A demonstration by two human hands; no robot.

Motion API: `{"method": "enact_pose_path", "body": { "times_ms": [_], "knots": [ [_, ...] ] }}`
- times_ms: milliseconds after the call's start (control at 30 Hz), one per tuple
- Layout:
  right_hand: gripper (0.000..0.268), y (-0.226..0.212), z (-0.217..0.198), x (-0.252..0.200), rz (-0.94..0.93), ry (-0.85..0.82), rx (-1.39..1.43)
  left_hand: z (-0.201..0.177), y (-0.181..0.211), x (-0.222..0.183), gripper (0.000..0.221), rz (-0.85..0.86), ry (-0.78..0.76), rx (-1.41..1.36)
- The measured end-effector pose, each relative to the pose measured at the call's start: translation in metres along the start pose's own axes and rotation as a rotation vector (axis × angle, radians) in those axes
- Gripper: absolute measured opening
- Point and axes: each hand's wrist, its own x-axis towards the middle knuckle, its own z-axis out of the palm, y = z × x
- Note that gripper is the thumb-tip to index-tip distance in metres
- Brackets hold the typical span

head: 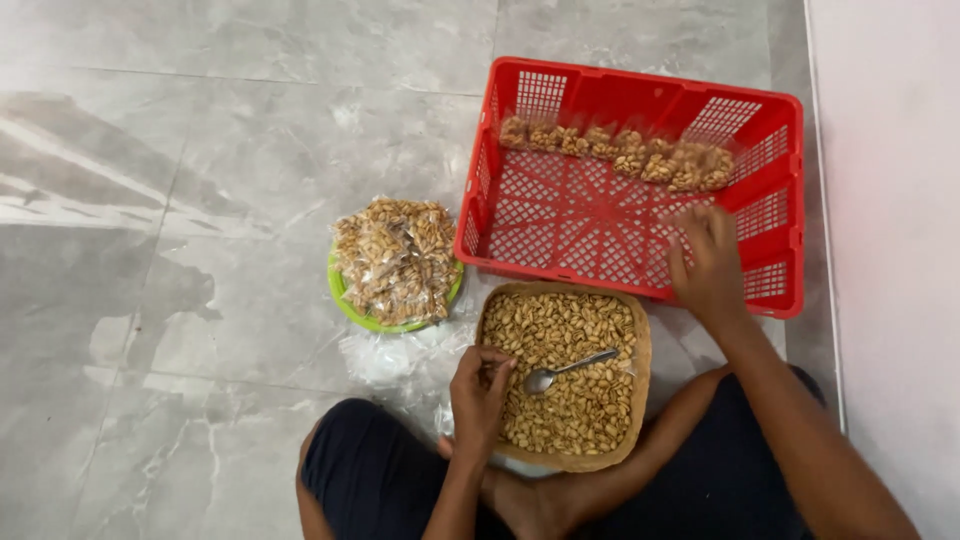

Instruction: Bagging loose peanuts into small plastic bags and placing them in a storage crate.

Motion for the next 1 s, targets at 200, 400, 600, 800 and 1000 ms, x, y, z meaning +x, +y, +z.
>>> {"method": "enact_pose_path", "body": {
  "times_ms": [200,400,600,800,1000],
  "knots": [
    [0.043,-0.009,-0.045,-0.11,0.036,-0.047,-0.013,0.01,-0.022,-0.01,0.012,0.294,0.056,0.108],
    [0.036,-0.023,-0.07,-0.167,0.118,-0.059,-0.222,-0.014,-0.016,-0.005,0.022,0.297,0.164,0.261],
    [0.046,-0.027,-0.067,-0.158,0.182,0.003,-0.139,-0.055,-0.082,0.032,0.058,0.139,0.36,0.765],
    [0.046,-0.024,-0.066,-0.158,0.244,0.043,-0.051,-0.054,-0.111,0.045,0.073,-0.006,0.416,0.998],
    [0.043,-0.027,-0.07,-0.159,0.348,0.01,0.017,-0.049,-0.115,0.039,0.038,0.013,0.565,0.99]
  ]
}}
